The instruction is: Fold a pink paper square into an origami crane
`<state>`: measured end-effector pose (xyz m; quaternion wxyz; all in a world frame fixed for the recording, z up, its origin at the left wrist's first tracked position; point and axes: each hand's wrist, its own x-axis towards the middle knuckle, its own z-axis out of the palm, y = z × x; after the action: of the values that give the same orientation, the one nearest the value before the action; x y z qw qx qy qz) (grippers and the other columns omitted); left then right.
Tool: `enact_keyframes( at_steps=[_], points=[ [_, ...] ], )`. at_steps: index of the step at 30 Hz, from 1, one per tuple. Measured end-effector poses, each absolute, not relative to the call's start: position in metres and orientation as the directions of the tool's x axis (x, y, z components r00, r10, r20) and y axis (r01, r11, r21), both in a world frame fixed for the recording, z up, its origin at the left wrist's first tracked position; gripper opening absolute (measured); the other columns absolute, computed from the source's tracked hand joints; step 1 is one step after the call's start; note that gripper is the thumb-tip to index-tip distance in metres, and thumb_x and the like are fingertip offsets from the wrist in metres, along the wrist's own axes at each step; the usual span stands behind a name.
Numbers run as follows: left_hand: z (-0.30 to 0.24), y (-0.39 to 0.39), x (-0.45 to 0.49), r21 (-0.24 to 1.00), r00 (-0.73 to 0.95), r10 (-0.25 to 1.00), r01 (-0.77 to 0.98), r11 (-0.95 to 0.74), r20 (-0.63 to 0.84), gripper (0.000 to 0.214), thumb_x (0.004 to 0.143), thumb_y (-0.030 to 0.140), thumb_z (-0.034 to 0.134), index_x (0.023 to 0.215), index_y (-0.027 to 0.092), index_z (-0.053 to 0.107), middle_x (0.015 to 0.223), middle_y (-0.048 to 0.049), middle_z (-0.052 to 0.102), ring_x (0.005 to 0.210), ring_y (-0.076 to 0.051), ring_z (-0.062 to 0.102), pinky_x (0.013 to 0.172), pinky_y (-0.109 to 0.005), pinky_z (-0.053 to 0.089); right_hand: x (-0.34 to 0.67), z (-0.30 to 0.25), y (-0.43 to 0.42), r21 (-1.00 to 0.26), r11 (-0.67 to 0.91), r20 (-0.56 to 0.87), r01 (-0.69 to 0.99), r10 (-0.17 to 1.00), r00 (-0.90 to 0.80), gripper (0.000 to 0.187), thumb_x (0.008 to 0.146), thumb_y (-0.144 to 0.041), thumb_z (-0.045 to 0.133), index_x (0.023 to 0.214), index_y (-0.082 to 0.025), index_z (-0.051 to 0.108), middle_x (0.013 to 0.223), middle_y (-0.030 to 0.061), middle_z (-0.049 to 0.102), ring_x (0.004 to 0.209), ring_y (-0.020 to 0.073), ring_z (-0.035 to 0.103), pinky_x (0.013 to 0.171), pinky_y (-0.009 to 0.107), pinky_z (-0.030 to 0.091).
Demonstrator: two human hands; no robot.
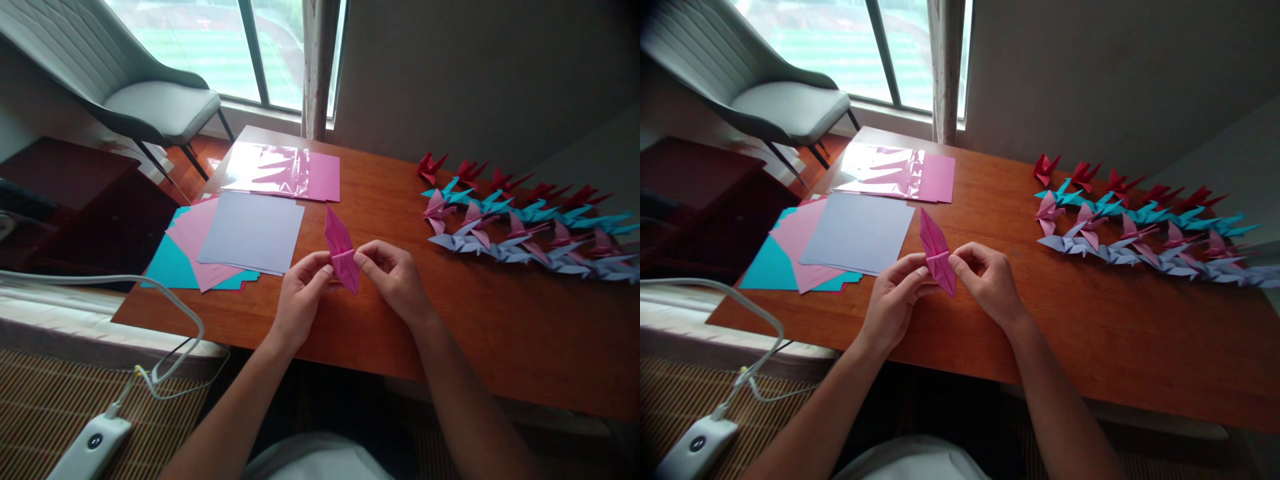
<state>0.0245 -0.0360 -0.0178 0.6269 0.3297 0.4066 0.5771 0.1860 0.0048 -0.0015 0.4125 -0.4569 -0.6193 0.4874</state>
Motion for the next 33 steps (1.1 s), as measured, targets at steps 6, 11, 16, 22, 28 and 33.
enact_keyframes(
  at_steps=[6,11,16,22,28,33],
  points=[
    [-0.0164,-0.0374,0.0249,0.906,-0.031,0.991,-0.409,0.108,-0.131,0.022,0.088,0.033,0.071,0.103,0.017,0.074,0.096,-0.0057,0.076,0.080,-0.018,0.072,0.070,-0.028,0.061,0.1861,-0.0017,0.0050,-0.970,0.130,0.078,0.207,0.967,-0.243,0.017,0.091,-0.032,0.064,0.079,-0.020,0.066,0.073,0.0003,0.065,0.067,0.0149,0.058,0.065,0.029,0.045],
    [-0.0158,-0.0367,0.0256,0.916,-0.042,0.991,-0.389,0.098,-0.124,0.021,0.089,0.034,0.070,0.102,0.017,0.075,0.097,-0.0056,0.076,0.080,-0.017,0.072,0.068,-0.026,0.061,0.1858,-0.0024,0.0044,-0.961,0.144,0.080,0.234,0.961,-0.264,0.017,0.091,-0.032,0.063,0.078,-0.020,0.066,0.073,0.0002,0.065,0.066,0.0148,0.058,0.063,0.028,0.045],
    [-0.0159,-0.0347,0.0271,0.911,-0.070,0.990,-0.405,0.082,-0.120,0.022,0.084,0.031,0.076,0.102,0.019,0.072,0.097,-0.0047,0.076,0.083,-0.018,0.073,0.069,-0.026,0.061,0.1859,-0.0009,0.0041,-0.950,0.161,0.085,0.269,0.958,-0.273,0.017,0.091,-0.032,0.062,0.080,-0.020,0.066,0.074,0.0007,0.066,0.067,0.0151,0.059,0.064,0.028,0.046],
    [-0.0149,-0.0361,0.0285,0.931,-0.081,0.991,-0.359,0.068,-0.104,0.020,0.084,0.033,0.075,0.095,0.017,0.070,0.094,-0.0046,0.077,0.082,-0.018,0.073,0.071,-0.027,0.061,0.1847,0.0012,0.0028,-0.914,0.205,0.109,0.349,0.955,-0.276,0.017,0.092,-0.030,0.061,0.081,-0.019,0.067,0.077,0.0019,0.067,0.068,0.0153,0.059,0.062,0.028,0.045],
    [-0.0169,-0.0360,0.0255,0.910,-0.036,0.990,-0.398,0.113,-0.138,0.024,0.083,0.035,0.076,0.099,0.017,0.072,0.098,-0.0062,0.077,0.085,-0.020,0.073,0.073,-0.029,0.060,0.1859,-0.0014,0.0041,-0.954,0.148,0.068,0.262,0.954,-0.292,0.019,0.091,-0.038,0.065,0.082,-0.021,0.066,0.076,0.0011,0.066,0.068,0.0154,0.059,0.063,0.028,0.047],
    [-0.0204,-0.0364,0.0229,0.885,-0.018,0.984,-0.439,0.152,-0.178,0.029,0.088,0.041,0.070,0.104,0.017,0.072,0.099,-0.0074,0.078,0.085,-0.022,0.074,0.073,-0.032,0.061,0.1852,-0.0031,0.0049,-0.969,0.108,0.043,0.221,0.959,-0.281,0.025,0.089,-0.046,0.067,0.081,-0.022,0.066,0.074,0.0012,0.067,0.067,0.0161,0.060,0.064,0.029,0.048]
  ],
)
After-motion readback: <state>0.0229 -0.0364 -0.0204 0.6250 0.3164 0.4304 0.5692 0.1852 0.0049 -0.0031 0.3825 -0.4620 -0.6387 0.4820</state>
